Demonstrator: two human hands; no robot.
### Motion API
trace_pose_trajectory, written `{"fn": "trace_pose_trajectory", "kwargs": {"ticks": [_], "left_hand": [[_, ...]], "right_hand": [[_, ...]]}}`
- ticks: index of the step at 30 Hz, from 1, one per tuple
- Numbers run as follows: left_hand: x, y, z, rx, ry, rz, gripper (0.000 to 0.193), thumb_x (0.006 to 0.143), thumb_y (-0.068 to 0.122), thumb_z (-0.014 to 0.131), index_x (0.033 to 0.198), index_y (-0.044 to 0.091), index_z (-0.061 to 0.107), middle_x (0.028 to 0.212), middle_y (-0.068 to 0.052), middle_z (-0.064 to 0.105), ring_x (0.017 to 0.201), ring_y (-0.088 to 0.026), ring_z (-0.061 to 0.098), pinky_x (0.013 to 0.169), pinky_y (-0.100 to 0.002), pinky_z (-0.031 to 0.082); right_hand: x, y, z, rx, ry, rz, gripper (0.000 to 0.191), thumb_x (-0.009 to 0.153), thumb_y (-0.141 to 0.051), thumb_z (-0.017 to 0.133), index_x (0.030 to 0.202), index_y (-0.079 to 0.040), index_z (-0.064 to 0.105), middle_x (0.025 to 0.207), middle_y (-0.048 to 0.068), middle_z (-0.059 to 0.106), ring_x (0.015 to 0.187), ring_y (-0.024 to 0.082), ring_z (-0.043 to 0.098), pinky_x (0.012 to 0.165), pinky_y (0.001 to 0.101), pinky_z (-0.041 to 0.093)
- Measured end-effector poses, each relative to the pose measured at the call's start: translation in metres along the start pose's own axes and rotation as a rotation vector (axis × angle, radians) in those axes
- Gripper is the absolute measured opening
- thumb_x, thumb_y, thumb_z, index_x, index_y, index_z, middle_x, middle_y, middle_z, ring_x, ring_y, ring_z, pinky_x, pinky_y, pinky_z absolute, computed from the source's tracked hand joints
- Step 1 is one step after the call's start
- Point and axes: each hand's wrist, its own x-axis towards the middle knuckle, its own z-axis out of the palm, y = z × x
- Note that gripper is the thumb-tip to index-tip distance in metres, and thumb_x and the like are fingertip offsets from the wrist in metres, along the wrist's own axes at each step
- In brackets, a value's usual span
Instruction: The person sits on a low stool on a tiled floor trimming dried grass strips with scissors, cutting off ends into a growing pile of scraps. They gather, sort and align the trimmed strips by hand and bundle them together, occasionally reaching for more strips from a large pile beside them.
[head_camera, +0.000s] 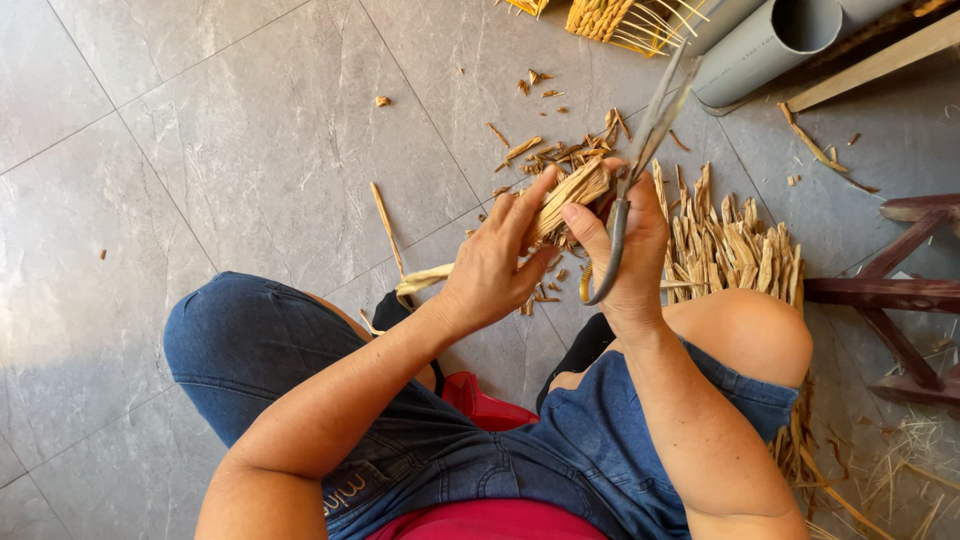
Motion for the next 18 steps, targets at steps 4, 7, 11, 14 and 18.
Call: {"fn": "trace_pose_trajectory", "kwargs": {"ticks": [4,7,11,14,18], "left_hand": [[0.008,-0.014,-0.003,-0.598,0.02,0.039,0.074,0.098,0.029,0.078,0.156,0.008,0.037,0.131,-0.009,0.061,0.121,-0.017,0.06,0.098,-0.036,0.052],[0.015,-0.026,-0.004,-0.831,0.028,-0.223,0.054,0.097,0.032,0.077,0.14,0.006,0.056,0.114,-0.002,0.068,0.105,-0.008,0.063,0.089,-0.027,0.055],[0.015,-0.03,-0.01,-0.849,0.23,-0.183,0.026,0.098,0.022,0.076,0.115,0.005,0.067,0.101,0.002,0.07,0.093,-0.005,0.061,0.082,-0.024,0.053],[0.011,-0.024,-0.019,-0.725,0.215,-0.125,0.018,0.1,0.018,0.077,0.11,0.005,0.071,0.093,0.003,0.066,0.084,-0.005,0.058,0.074,-0.023,0.049],[0.012,-0.011,-0.023,-0.658,0.09,0.066,0.019,0.102,0.018,0.074,0.114,0.004,0.073,0.104,0.003,0.071,0.097,-0.004,0.064,0.085,-0.022,0.054]], "right_hand": [[0.001,-0.001,-0.006,0.119,0.011,0.12,0.042,0.094,-0.001,0.073,0.131,-0.005,0.055,0.106,0.002,0.066,0.087,0.009,0.064,0.076,0.025,0.056],[0.001,-0.002,-0.01,0.15,-0.032,0.091,0.039,0.096,0.001,0.074,0.131,-0.005,0.057,0.103,0.003,0.065,0.085,0.01,0.064,0.075,0.026,0.057],[-0.001,-0.002,-0.011,0.08,-0.025,0.05,0.039,0.096,0.0,0.074,0.13,-0.006,0.058,0.105,0.0,0.064,0.086,0.008,0.063,0.077,0.0236,0.056],[-0.003,0.0,-0.01,-0.012,-0.035,0.015,0.039,0.098,0.001,0.077,0.132,-0.005,0.059,0.105,-0.001,0.063,0.089,0.006,0.059,0.08,0.0212,0.051],[-0.005,0.0,-0.006,-0.011,-0.041,0.01,0.043,0.096,0.001,0.078,0.133,-0.005,0.057,0.11,-0.003,0.064,0.096,0.005,0.061,0.085,0.0205,0.052]]}}
